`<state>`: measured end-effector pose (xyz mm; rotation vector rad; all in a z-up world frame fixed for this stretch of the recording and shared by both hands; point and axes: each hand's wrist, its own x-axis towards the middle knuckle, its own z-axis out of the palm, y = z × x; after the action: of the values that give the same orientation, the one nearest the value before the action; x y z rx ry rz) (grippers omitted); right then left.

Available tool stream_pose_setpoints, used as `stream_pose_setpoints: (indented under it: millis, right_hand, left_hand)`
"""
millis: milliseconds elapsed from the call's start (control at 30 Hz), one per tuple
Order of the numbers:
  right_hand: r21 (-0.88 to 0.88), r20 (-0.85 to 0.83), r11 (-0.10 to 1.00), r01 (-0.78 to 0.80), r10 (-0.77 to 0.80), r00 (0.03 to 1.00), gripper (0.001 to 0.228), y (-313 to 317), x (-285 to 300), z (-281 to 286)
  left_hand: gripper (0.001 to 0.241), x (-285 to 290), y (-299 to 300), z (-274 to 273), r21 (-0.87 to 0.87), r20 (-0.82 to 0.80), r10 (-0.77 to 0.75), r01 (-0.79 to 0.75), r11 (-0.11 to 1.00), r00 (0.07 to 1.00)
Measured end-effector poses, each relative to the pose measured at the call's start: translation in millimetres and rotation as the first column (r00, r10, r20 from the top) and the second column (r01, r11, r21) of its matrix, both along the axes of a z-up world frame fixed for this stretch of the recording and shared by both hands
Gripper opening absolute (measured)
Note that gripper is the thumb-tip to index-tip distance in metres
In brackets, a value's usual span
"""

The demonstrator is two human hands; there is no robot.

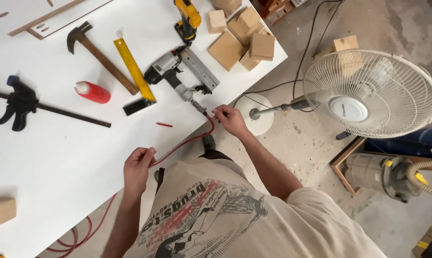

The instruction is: Assembling small wooden components using wood glue and a pneumatic nail gun on a workbench.

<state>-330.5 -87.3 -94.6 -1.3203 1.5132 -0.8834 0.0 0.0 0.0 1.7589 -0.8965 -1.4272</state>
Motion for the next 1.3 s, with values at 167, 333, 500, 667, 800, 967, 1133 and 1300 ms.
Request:
stream_pose_setpoints:
  millis: [167, 333, 500, 667, 800, 967, 1133, 1300]
  right_hand:
    - [0.057, 0.037, 0.998, -0.022, 0.020, 0.999, 0.016, -39, -55, -24]
    - [0.074, 0.064, 0.992, -0.105, 0.101, 0.993, 0.012, -73, -84, -16]
    - [-0.055, 0.092, 0.996, -0.064, 0.068, 0.993, 0.009, -128, -101, 4]
    - [-0.220, -0.076, 0.975, 0.003, -0.020, 0.997, 0.027, -227, -132, 37]
    - [-0.449, -0.162, 0.891, 0.067, -0.155, 0.975, 0.049, -327, -143, 46]
    - [-0.498, -0.371, 0.866, -0.031, -0.181, 0.911, 0.082, -403, -132, -11]
    - [-0.361, -0.462, 0.932, 0.014, -0.191, 0.866, 0.071, -423, -123, -24]
    - [-0.471, -0.446, 0.881, -0.039, -0.200, 0.873, 0.065, -427, -129, -23]
  left_hand:
    - [0.019, -71, -25, 1, 0.004, -0.047, 0.008, -0.008, 1.000, 0.999]
    - [0.016, -109, -36, 2, 0.042, -0.046, 0.040, -0.038, 0.998, 0.998]
    - [0.017, -119, -46, -7, 0.057, -0.007, 0.051, -0.050, 0.997, 0.999]
    - [0.017, -118, -56, -3, 0.020, 0.004, 0.115, -0.115, 0.993, 0.993]
    - [0.019, -122, -58, 5, 0.189, 0.097, 0.187, -0.203, 0.961, 0.978]
    - [0.017, -123, -44, -3, 0.167, 0.047, 0.266, -0.270, 0.948, 0.963]
    - [0.016, -115, -29, -11, 0.154, 0.046, 0.314, -0.317, 0.936, 0.948]
    - [0.017, -105, -24, -9, 0.150, 0.000, 0.316, -0.312, 0.938, 0.949]
